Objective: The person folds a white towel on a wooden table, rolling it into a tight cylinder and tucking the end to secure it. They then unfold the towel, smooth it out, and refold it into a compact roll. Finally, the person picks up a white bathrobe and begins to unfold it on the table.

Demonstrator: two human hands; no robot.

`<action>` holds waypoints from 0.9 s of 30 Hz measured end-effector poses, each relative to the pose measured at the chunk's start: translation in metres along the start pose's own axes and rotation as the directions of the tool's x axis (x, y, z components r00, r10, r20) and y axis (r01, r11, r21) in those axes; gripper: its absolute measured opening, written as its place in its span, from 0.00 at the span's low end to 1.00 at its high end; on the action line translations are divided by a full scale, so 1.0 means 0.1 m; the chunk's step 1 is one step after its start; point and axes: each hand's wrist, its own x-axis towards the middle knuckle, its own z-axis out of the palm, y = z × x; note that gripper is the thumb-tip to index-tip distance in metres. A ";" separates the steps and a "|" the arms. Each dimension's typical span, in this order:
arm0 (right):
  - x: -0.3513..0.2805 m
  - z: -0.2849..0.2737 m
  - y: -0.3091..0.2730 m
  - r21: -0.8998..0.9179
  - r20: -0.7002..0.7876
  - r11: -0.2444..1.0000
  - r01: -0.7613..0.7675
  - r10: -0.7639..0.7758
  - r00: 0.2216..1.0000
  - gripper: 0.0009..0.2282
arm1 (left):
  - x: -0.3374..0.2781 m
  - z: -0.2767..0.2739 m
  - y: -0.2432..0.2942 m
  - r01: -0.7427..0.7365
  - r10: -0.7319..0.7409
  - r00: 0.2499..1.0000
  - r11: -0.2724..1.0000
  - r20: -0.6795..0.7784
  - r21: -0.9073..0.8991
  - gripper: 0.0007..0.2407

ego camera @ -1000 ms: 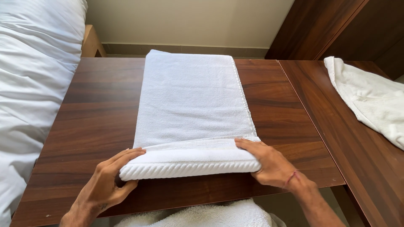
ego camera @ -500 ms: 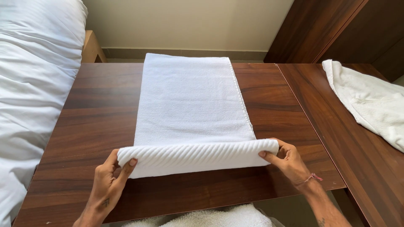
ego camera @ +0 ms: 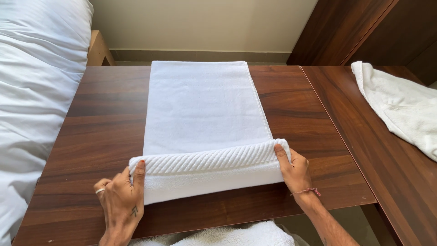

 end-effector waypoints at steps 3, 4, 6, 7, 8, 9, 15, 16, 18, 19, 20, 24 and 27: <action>0.01 0.03 0.04 -0.067 0.024 0.996 -0.061 0.063 0.998 0.26 | -0.01 0.02 -0.07 0.399 -0.387 0.844 0.916 0.371 0.047 0.29; 0.01 0.05 0.06 -0.067 0.024 0.996 -0.062 0.064 0.998 0.26 | 0.00 0.02 -0.06 0.399 -0.387 0.844 0.916 0.372 0.047 0.29; 0.03 0.08 0.09 -0.222 -0.041 0.975 -0.026 0.018 0.999 0.29 | 0.02 0.00 -0.06 0.461 -0.432 0.791 0.886 0.433 0.042 0.31; -0.01 0.08 0.06 -0.222 -0.041 0.975 -0.026 0.018 0.999 0.29 | 0.02 -0.03 -0.02 0.462 -0.432 0.791 0.886 0.433 0.042 0.31; -0.03 0.08 0.03 -0.261 -0.094 0.965 0.001 -0.027 0.995 0.29 | 0.03 -0.05 0.02 0.399 -0.384 0.843 0.916 0.376 0.041 0.29; -0.06 0.07 0.00 -0.302 -0.145 0.953 0.026 -0.073 0.987 0.28 | 0.05 -0.06 0.06 0.335 -0.331 0.889 0.941 0.317 0.045 0.27; -0.02 0.08 0.08 -0.335 -0.115 0.935 0.120 -0.167 0.979 0.24 | 0.08 -0.09 0.15 0.382 -0.358 0.894 0.923 0.270 -0.041 0.25; -0.01 0.10 0.07 -0.336 -0.117 0.934 0.119 -0.167 0.979 0.24 | 0.09 -0.08 0.15 0.382 -0.357 0.894 0.923 0.270 -0.043 0.25; -0.01 0.15 0.04 -0.550 -0.144 0.835 -0.021 -0.070 0.987 0.29 | 0.09 -0.06 0.12 0.506 -0.501 0.767 0.856 0.402 0.102 0.24; -0.02 0.15 0.03 -0.551 -0.140 0.835 -0.019 -0.070 0.988 0.29 | 0.06 -0.03 0.08 0.509 -0.504 0.765 0.855 0.401 0.104 0.24; -0.03 0.15 0.02 -0.573 -0.135 0.819 -0.032 -0.056 0.989 0.30 | 0.04 -0.01 0.04 0.406 -0.426 0.838 0.904 0.341 0.132 0.24; -0.18 0.11 -0.19 -0.551 -0.170 0.834 0.022 -0.138 0.976 0.20 | 0.02 -0.03 0.06 0.172 -0.203 0.963 0.969 0.175 0.176 0.22; -0.28 0.13 -0.23 -0.688 -0.183 0.560 0.462 -0.749 0.636 0.16 | 0.05 -0.11 0.22 -0.071 0.069 0.997 0.949 0.020 0.307 0.19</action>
